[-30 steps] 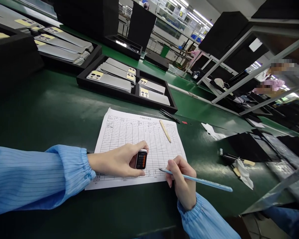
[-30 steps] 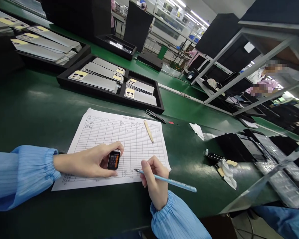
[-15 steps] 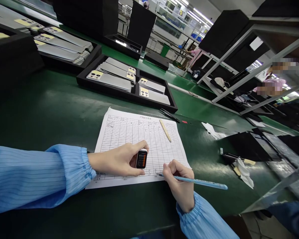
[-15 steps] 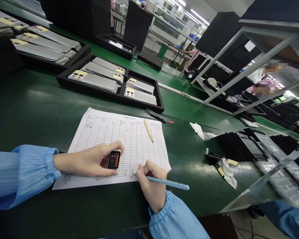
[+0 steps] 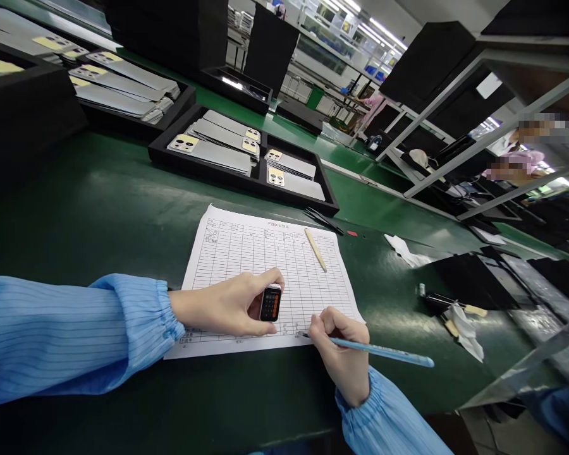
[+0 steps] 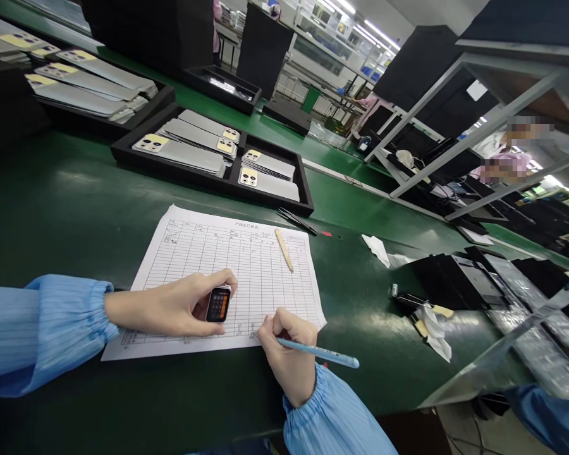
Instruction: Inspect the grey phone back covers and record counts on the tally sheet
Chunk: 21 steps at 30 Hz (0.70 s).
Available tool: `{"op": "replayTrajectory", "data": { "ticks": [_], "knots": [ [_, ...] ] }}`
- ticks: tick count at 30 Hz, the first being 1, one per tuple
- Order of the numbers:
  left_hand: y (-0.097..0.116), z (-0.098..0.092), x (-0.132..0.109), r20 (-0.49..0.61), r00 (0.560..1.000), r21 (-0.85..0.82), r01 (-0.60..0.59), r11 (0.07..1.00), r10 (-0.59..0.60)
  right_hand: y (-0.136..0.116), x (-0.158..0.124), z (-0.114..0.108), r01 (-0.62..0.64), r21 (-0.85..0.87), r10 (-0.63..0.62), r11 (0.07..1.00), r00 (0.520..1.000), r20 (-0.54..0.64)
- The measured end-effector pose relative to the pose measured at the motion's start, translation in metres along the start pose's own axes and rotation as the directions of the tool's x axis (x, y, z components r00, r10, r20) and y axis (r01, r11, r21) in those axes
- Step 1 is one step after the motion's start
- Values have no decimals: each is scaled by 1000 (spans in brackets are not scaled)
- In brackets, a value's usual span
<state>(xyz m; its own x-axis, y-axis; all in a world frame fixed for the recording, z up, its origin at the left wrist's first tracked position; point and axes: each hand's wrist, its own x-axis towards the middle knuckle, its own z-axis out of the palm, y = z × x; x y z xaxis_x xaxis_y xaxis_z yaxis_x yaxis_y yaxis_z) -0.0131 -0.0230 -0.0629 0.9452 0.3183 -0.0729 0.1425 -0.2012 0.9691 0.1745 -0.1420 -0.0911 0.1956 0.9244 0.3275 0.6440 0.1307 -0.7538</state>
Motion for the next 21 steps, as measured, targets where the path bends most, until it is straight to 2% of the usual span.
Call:
{"op": "replayTrajectory", "data": {
  "ticks": [7, 21],
  "knots": [
    [0, 0, 0, -1, 1000, 14, 4, 1000, -4, 1, 0, -1, -23, 26, 23, 999, 1000, 9],
    [-2, -1, 0, 15, 1000, 0, 14, 1000, -14, -1, 1, -1, 32, -8, -32, 999, 999, -11]
  ]
}}
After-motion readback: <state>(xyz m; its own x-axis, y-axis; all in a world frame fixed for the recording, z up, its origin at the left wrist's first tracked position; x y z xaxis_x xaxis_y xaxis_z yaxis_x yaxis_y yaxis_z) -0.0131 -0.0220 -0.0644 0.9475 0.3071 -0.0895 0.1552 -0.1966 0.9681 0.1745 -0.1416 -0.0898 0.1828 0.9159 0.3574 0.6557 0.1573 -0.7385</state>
